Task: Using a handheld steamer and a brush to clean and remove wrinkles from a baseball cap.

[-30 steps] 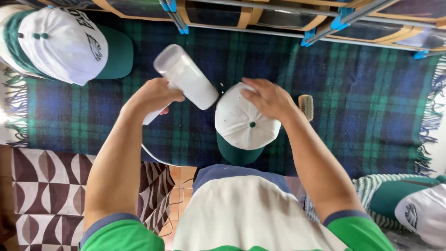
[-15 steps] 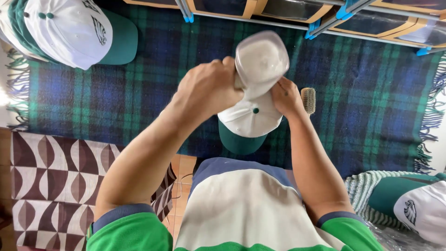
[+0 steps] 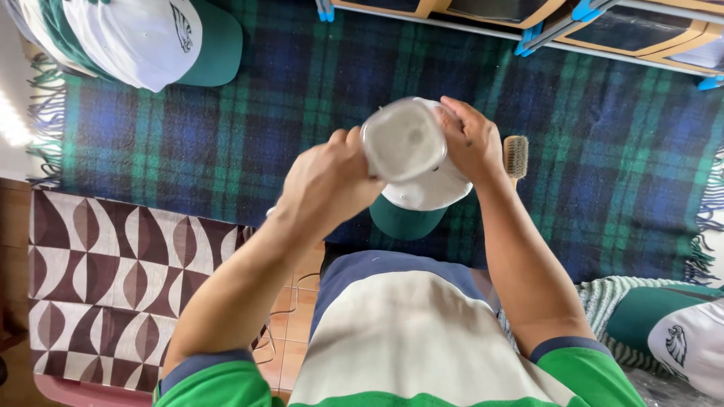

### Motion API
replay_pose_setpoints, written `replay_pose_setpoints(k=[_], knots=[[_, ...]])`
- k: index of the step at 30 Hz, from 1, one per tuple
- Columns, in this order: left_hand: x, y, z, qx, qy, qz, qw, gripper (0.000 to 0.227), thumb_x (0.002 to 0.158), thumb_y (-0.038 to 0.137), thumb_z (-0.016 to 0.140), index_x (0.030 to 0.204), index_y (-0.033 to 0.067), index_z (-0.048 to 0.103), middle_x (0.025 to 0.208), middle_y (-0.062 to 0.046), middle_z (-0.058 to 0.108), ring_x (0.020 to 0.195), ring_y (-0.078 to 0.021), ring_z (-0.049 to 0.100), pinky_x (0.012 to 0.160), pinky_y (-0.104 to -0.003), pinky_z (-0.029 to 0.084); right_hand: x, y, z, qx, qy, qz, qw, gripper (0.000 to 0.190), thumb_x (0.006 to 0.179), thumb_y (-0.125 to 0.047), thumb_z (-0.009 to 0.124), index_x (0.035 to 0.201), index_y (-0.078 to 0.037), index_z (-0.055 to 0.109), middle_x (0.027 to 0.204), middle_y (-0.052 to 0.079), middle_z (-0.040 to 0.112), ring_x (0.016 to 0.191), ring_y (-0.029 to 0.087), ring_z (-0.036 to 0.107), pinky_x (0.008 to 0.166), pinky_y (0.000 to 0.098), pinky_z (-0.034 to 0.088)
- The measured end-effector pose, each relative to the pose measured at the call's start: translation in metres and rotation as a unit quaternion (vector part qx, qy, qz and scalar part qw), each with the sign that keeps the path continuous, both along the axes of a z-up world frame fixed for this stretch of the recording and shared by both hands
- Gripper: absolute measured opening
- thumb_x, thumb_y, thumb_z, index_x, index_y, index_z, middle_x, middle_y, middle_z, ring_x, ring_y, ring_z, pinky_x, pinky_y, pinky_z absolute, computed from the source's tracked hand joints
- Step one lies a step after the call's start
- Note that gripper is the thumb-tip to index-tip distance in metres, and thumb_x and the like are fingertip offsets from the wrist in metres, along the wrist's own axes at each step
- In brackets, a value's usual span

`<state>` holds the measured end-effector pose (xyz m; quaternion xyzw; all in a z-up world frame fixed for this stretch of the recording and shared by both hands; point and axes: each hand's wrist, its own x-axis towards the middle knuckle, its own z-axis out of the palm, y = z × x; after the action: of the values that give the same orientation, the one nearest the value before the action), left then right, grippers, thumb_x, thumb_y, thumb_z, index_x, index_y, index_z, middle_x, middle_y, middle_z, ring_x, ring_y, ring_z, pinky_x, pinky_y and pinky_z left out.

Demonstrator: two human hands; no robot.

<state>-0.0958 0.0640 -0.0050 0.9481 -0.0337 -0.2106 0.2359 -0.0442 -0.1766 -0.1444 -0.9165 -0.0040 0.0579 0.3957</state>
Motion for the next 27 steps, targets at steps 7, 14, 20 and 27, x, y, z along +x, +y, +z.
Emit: replay_pose_setpoints(k=[7, 14, 20, 27], knots=[[-0.028, 0.045, -0.058, -0.160, 0.020, 0.192, 0.968, 0.031, 0.080, 0.030, 0.074, 0.085, -0.0004, 0.070, 0.070, -0.024, 0.068, 0.071, -0.0474, 0.072, 0.067, -0.050, 0.058, 0.003, 0.000, -0.003, -0.028, 0.023, 0.014, 0.999, 0.047, 0.102, -0.054, 0.067, 0.131, -0.017, 0.071, 0.121, 0.013, 0.072, 0.113, 0.035, 0.067, 0.094, 0.0473, 0.055], [-0.060, 0.066, -0.180, -0.501, 0.119, 0.316, 0.797, 0.016, 0.084, 0.011, 0.070, 0.072, -0.0005, 0.069, 0.046, -0.016, 0.061, 0.036, -0.0264, 0.062, 0.045, -0.037, 0.052, 0.007, 0.000, -0.022, -0.054, 0.007, 0.015, 0.998, 0.047, 0.104, -0.060, 0.063, 0.131, -0.022, 0.072, 0.119, 0.010, 0.073, 0.107, 0.033, 0.070, 0.093, 0.0445, 0.056], [-0.029, 0.075, -0.174, -0.549, 0.134, 0.328, 0.757, 0.014, 0.080, 0.005, 0.074, 0.083, -0.0060, 0.066, 0.048, -0.021, 0.058, 0.036, -0.0298, 0.061, 0.041, -0.041, 0.052, 0.009, 0.000, -0.013, -0.059, 0.012, 0.010, 0.998, 0.048, 0.105, -0.060, 0.060, 0.131, -0.023, 0.071, 0.122, 0.009, 0.073, 0.110, 0.033, 0.069, 0.094, 0.0448, 0.055], [0.089, 0.087, -0.171, -0.449, 0.191, 0.217, 0.845, 0.036, 0.078, 0.018, 0.075, 0.099, -0.0091, 0.064, 0.055, -0.019, 0.058, 0.041, -0.0293, 0.063, 0.039, -0.045, 0.058, 0.018, -0.001, -0.013, -0.063, 0.078, 0.015, 0.995, 0.045, 0.102, -0.059, 0.059, 0.131, -0.025, 0.070, 0.124, 0.008, 0.071, 0.114, 0.034, 0.066, 0.097, 0.0470, 0.053]])
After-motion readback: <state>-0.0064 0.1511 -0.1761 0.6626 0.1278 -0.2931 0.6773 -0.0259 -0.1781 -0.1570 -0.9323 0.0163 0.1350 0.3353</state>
